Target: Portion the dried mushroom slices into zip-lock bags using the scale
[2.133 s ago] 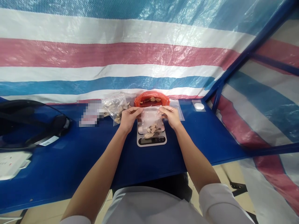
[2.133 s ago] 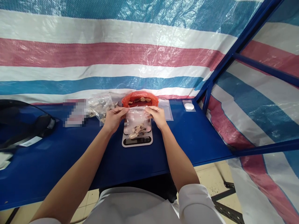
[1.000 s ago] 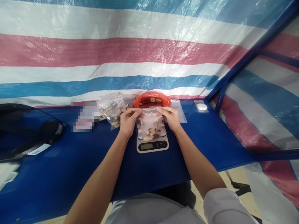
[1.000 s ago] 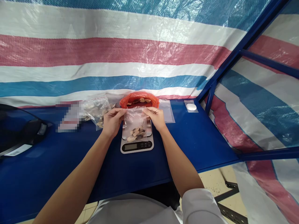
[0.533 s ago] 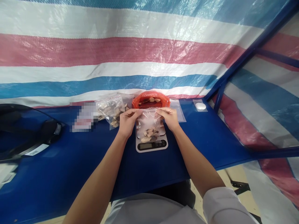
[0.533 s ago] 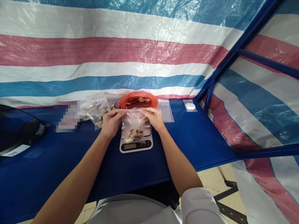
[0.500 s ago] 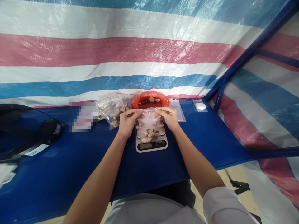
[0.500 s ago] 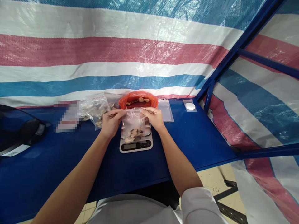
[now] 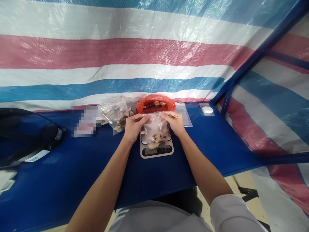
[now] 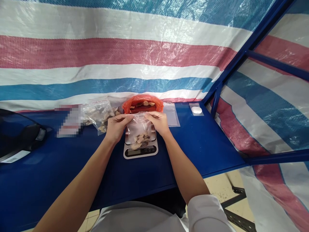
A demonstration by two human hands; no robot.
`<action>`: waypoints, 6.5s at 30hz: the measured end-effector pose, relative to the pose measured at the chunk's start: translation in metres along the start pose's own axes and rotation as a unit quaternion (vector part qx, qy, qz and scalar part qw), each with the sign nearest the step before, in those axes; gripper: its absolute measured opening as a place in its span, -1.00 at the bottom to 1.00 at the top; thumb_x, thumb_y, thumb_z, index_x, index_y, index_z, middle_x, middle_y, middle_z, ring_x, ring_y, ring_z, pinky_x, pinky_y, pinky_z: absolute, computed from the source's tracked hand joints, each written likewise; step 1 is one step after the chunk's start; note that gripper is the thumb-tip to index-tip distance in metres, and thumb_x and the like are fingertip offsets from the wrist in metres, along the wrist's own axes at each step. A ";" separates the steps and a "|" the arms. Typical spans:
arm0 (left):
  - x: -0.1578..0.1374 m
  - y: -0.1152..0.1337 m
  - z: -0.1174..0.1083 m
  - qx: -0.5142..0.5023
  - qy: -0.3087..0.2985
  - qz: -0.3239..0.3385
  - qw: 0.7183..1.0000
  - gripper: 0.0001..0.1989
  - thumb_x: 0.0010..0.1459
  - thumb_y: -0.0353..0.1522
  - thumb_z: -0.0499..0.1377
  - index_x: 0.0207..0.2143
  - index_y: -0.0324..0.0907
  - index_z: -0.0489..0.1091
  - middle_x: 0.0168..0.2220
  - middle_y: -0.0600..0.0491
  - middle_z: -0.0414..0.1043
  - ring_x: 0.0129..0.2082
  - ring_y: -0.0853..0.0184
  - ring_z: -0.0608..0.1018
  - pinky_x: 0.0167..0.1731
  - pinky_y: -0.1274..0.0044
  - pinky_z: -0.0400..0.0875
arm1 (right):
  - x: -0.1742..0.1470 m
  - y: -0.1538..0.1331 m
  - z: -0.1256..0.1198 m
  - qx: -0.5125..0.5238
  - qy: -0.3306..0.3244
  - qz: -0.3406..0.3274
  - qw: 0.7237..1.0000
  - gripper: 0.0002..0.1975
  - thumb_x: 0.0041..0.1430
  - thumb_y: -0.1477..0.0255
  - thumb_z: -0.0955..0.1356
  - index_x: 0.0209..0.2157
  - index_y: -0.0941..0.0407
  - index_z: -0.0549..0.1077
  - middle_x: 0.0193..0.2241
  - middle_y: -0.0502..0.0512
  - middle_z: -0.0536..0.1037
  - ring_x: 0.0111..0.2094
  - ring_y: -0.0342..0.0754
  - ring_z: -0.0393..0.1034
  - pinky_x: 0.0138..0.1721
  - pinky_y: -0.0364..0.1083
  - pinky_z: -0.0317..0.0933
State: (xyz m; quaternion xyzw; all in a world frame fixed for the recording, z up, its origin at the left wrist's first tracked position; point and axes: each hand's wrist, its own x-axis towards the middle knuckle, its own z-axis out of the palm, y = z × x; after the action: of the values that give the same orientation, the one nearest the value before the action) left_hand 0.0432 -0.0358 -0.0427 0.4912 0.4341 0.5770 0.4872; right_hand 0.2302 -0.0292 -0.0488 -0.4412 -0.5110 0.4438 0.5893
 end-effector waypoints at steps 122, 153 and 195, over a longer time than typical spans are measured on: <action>0.005 -0.006 -0.004 -0.001 -0.011 -0.006 1.000 -0.68 -0.14 -0.15 0.47 -0.46 -0.21 0.62 -0.51 0.05 0.57 -0.51 0.37 0.52 -0.40 0.52 0.45 | -0.005 -0.001 -0.009 -0.004 -0.041 0.021 0.999 -0.72 -0.02 0.15 0.52 -0.42 0.08 0.67 -0.46 0.04 0.68 -0.45 -0.03 0.56 -0.43 -0.09 0.44; 0.002 0.003 -0.008 0.048 -0.070 -0.009 0.996 -0.67 0.02 -0.10 0.39 -0.38 -0.20 0.65 -0.44 0.01 0.60 -0.45 0.34 0.51 -0.41 0.54 0.38 | -0.008 -0.005 -0.005 -0.013 -0.038 0.029 0.999 -0.61 -0.05 0.03 0.50 -0.51 0.09 0.65 -0.49 0.07 0.66 -0.46 0.00 0.56 -0.45 -0.07 0.47; -0.005 0.069 -0.152 0.048 0.154 -0.006 0.987 -0.59 -0.22 -0.15 0.50 -0.36 -0.20 0.56 -0.44 0.05 0.58 -0.44 0.30 0.60 -0.35 0.50 0.56 | 0.056 -0.021 0.137 -0.227 -0.128 -0.060 0.964 -0.70 0.08 0.37 0.52 -0.11 -0.01 0.62 -0.13 0.08 0.68 0.00 0.13 0.55 0.16 0.11 0.32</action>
State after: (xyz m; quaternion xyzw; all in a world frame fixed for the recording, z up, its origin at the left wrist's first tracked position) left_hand -0.1164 -0.0545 0.0024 0.4164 0.5341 0.6217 0.3936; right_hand 0.1004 0.0303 -0.0043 -0.4713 -0.6950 0.3324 0.4294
